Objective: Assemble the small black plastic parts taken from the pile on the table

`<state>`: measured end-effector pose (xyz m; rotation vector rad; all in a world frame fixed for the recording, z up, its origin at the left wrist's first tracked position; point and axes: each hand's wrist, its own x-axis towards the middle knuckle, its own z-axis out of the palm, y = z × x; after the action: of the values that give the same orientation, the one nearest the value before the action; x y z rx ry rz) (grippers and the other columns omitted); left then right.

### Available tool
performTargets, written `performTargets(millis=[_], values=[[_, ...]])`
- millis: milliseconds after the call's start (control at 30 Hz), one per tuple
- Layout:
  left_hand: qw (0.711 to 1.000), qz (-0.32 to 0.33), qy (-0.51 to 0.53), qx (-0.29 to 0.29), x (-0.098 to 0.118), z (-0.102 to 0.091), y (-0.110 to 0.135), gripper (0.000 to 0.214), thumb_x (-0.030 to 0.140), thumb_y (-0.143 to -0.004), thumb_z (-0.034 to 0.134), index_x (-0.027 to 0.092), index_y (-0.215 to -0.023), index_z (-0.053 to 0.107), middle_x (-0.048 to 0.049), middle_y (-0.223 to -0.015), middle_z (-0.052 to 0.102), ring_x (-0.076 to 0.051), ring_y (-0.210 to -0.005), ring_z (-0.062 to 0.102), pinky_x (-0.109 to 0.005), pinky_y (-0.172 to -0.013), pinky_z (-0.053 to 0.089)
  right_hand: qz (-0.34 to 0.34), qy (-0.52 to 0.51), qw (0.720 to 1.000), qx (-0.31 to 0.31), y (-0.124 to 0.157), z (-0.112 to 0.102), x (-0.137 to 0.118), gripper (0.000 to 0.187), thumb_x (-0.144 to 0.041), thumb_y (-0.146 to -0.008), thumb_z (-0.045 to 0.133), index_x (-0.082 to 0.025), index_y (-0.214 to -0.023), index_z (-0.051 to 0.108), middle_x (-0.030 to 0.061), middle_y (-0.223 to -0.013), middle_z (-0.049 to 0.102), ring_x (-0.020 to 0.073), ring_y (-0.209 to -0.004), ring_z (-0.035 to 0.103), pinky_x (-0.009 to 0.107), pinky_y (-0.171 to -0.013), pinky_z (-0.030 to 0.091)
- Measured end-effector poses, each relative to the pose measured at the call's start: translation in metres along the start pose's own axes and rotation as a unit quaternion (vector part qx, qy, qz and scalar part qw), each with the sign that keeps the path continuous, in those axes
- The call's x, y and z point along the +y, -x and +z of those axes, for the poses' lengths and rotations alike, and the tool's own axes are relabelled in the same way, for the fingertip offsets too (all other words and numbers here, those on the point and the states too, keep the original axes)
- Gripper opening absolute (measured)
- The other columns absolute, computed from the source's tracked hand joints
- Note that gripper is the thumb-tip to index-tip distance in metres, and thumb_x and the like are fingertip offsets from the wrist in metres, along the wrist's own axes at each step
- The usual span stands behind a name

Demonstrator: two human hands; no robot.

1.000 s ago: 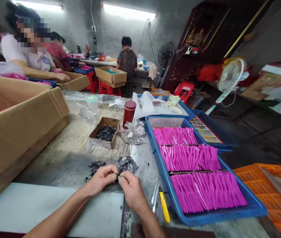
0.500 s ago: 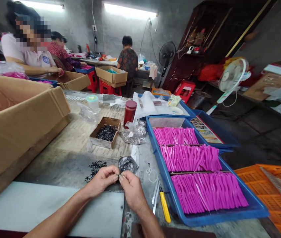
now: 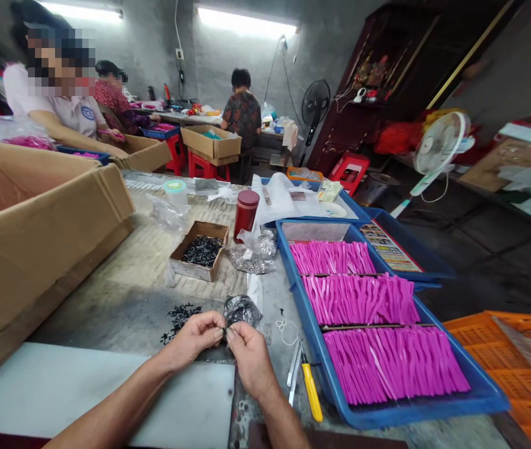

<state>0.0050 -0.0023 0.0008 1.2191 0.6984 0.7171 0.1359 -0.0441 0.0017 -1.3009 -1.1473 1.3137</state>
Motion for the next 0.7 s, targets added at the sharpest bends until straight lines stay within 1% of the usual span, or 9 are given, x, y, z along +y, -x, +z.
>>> performTargets(millis=[200,400,700], values=[[1.0,0.001,0.003,0.0,-0.0005,-0.0002,-0.0001,0.022,0.032,-0.066,0.055,0.012,-0.064,0.046,0.0044,-0.054,0.037,-0.007,-0.05,0.031,-0.018,-0.049,0.024,-0.01,0.016,1.0,0.011,-0.0003,0.0014,0.0031,0.023,-0.037,-0.07,0.047,-0.015,-0.061,0.047,-0.0041,-0.054,0.037,0.0096,-0.051,0.032,0.022,-0.048,0.028],[1.0,0.0,0.002,0.0,-0.001,0.0,-0.0002,0.023,0.033,-0.066,0.055,0.012,-0.064,0.047,0.0047,-0.054,0.036,-0.007,-0.051,0.031,-0.018,-0.049,0.025,-0.016,0.022,1.0,0.016,-0.002,0.0023,0.004,0.022,-0.036,-0.07,0.047,-0.016,-0.061,0.046,-0.0046,-0.053,0.036,0.0093,-0.051,0.031,0.021,-0.048,0.027],[1.0,0.002,0.002,0.011,-0.0009,-0.0009,-0.0005,0.023,0.033,-0.065,0.056,0.012,-0.063,0.048,0.0045,-0.053,0.038,-0.007,-0.05,0.033,-0.018,-0.049,0.026,-0.014,0.021,0.999,0.022,-0.0019,0.0034,0.0021,0.022,-0.035,-0.07,0.047,-0.015,-0.061,0.048,-0.0044,-0.053,0.037,0.0093,-0.051,0.032,0.021,-0.048,0.028]])
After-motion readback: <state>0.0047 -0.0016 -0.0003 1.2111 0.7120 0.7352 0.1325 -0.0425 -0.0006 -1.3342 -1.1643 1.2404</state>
